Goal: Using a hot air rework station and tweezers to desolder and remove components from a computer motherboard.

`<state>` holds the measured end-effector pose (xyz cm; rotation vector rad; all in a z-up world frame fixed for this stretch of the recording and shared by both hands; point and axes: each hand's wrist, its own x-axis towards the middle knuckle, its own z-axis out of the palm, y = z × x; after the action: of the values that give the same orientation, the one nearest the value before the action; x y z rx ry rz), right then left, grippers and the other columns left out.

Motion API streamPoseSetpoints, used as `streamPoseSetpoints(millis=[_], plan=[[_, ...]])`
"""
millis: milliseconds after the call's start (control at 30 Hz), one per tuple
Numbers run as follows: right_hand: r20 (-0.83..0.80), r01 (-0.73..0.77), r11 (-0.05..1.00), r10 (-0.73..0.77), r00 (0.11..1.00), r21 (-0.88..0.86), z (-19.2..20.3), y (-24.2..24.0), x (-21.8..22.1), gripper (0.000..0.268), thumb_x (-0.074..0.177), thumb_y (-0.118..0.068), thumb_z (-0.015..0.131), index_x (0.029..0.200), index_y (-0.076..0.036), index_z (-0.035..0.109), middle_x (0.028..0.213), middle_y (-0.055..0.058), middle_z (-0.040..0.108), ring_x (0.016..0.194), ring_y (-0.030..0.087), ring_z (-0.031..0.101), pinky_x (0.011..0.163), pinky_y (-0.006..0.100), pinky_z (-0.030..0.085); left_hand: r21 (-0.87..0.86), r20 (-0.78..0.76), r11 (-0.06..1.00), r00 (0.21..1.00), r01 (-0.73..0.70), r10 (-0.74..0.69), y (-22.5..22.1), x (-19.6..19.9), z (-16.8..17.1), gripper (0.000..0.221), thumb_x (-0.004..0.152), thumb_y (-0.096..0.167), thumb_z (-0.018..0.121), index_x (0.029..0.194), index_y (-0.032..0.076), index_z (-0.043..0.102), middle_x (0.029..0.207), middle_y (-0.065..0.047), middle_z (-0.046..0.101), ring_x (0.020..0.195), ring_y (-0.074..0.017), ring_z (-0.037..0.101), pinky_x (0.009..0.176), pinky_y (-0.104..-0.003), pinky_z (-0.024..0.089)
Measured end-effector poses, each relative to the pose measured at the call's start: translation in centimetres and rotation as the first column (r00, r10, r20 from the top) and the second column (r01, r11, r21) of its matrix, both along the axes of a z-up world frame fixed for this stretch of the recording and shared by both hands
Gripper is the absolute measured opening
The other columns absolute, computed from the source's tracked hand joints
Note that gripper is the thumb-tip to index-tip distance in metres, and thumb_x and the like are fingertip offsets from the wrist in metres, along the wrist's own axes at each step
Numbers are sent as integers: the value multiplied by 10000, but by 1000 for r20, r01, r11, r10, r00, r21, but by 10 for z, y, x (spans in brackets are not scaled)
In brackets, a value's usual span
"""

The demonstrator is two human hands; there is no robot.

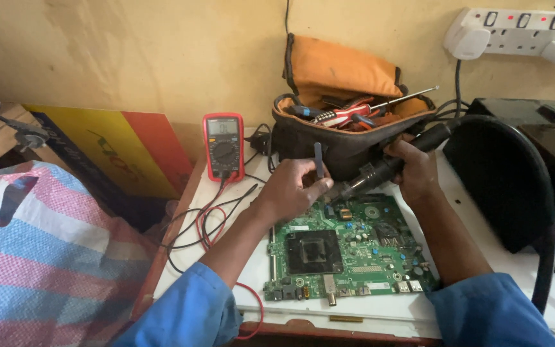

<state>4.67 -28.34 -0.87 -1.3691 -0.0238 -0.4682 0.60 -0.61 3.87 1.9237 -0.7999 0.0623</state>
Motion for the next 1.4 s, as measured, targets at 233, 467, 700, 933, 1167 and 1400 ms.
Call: streamPoseSetpoints(millis=[233, 467, 700, 933, 1167, 1400], plan=[[-25, -15, 999, 14, 1000, -48, 0, -3, 5, 81, 775, -137, 708, 828, -151, 648, 684, 31, 506, 533, 148, 427, 419, 297, 314, -11, 68, 1000, 998, -4, 5, 1, 0, -5, 189, 897, 246, 682, 910, 70, 750, 719, -136, 717, 700, -302, 694, 718, -423, 537], [-58, -25, 998, 22, 998, -54, -1, -4, 1, 105, 757, -182, 731, 817, -175, 645, 679, 20, 498, 516, 126, 422, 434, 264, 325, -34, 56, 999, 998, -7, 9, 7, -4, -8, 203, 887, 276, 673, 903, 88, 747, 701, -104, 712, 682, -273, 685, 714, -413, 531], [-96, 8, 1000, -9, 995, -19, -5, -9, 4, 117, 734, -215, 740, 792, -183, 643, 646, 6, 522, 472, 126, 458, 403, 271, 319, -71, 10, 997, 1000, 11, -11, 7, -2, -9, 180, 889, 248, 684, 907, 81, 748, 670, -96, 711, 655, -247, 685, 701, -386, 535], [-48, 17, 999, -19, 999, -48, -3, -7, 0, 122, 723, -167, 756, 764, -157, 642, 630, 42, 534, 448, 142, 461, 384, 276, 357, -75, -41, 997, 999, 26, -29, 6, -1, -8, 158, 891, 231, 684, 897, 87, 749, 702, -65, 720, 660, -197, 710, 716, -344, 536], [-66, 6, 999, -8, 998, -43, -10, -8, -5, 132, 704, -158, 747, 761, -150, 629, 635, 40, 543, 460, 146, 485, 390, 271, 368, -78, -47, 996, 998, 44, -47, 10, -6, -13, 110, 890, 167, 680, 862, 78, 738, 684, -67, 723, 632, -190, 713, 705, -344, 545], [-64, -14, 999, 11, 998, -51, -3, 1, -15, 66, 753, -162, 712, 743, -155, 648, 619, 25, 518, 457, 116, 457, 401, 251, 343, -120, -88, 991, 993, 64, -75, 11, -11, -9, 90, 900, 117, 676, 910, 48, 733, 729, -86, 730, 651, -187, 716, 713, -341, 556]])
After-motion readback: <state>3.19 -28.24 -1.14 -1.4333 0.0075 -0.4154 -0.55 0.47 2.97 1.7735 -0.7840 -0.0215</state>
